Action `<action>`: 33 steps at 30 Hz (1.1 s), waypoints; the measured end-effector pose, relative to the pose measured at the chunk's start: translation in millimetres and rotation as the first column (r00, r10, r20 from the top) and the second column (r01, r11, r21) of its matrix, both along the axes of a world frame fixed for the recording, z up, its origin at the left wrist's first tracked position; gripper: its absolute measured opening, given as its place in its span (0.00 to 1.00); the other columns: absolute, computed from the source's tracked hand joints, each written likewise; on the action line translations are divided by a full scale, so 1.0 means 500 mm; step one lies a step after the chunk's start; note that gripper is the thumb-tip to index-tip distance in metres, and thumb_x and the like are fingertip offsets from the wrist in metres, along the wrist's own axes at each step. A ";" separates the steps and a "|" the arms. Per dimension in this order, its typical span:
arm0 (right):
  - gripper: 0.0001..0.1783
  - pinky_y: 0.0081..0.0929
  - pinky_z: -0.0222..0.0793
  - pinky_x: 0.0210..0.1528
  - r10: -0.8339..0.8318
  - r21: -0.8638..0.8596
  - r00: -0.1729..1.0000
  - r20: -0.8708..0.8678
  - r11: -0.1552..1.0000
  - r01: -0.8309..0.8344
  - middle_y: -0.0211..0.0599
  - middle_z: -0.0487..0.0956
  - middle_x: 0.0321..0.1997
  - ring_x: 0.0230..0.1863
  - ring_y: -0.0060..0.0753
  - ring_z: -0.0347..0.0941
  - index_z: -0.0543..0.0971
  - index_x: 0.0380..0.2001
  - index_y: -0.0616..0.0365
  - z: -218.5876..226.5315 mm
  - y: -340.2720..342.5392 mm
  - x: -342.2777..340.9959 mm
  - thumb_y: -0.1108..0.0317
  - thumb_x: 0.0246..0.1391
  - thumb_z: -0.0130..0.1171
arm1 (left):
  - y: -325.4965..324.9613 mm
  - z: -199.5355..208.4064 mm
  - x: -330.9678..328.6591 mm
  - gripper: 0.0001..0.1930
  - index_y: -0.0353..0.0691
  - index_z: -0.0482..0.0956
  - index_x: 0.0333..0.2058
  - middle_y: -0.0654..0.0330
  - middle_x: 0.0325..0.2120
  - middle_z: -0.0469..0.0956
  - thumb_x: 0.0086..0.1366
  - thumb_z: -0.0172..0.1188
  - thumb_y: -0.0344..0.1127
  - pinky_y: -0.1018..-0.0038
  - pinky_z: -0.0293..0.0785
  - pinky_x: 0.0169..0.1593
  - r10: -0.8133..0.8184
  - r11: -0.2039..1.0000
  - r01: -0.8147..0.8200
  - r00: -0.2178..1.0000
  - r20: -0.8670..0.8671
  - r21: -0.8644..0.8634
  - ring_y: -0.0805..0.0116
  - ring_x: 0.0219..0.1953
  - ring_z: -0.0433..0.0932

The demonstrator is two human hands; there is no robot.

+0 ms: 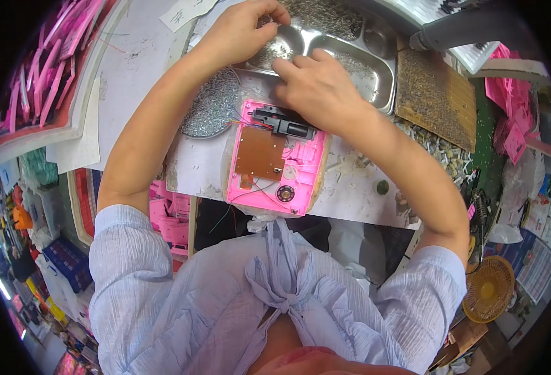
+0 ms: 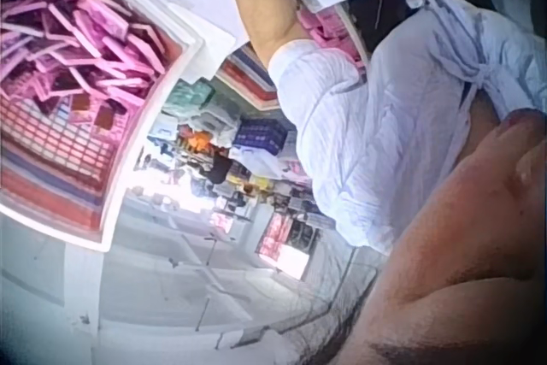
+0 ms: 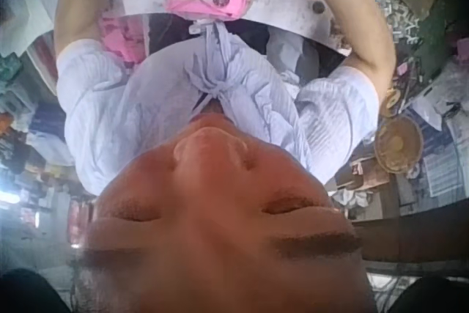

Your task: The recorder is assembling a pink toy electronic device by soldering components and using an electric screwdriver to attach panels.

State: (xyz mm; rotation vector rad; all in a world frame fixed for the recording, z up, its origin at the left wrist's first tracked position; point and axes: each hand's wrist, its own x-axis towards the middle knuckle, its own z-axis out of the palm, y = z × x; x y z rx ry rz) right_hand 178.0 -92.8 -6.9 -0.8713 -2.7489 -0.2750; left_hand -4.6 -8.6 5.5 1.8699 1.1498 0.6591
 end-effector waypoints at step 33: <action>0.05 0.33 0.64 0.52 0.083 -0.168 0.972 0.218 0.985 -0.047 0.28 0.74 0.42 0.48 0.31 0.71 0.86 0.26 0.46 0.018 0.062 -0.017 0.63 0.44 0.64 | -0.069 -0.017 -0.116 0.08 0.36 0.80 0.39 0.67 0.32 0.79 0.63 0.56 0.29 0.79 0.70 0.34 -0.095 0.978 0.104 0.994 -0.056 0.182 0.79 0.30 0.73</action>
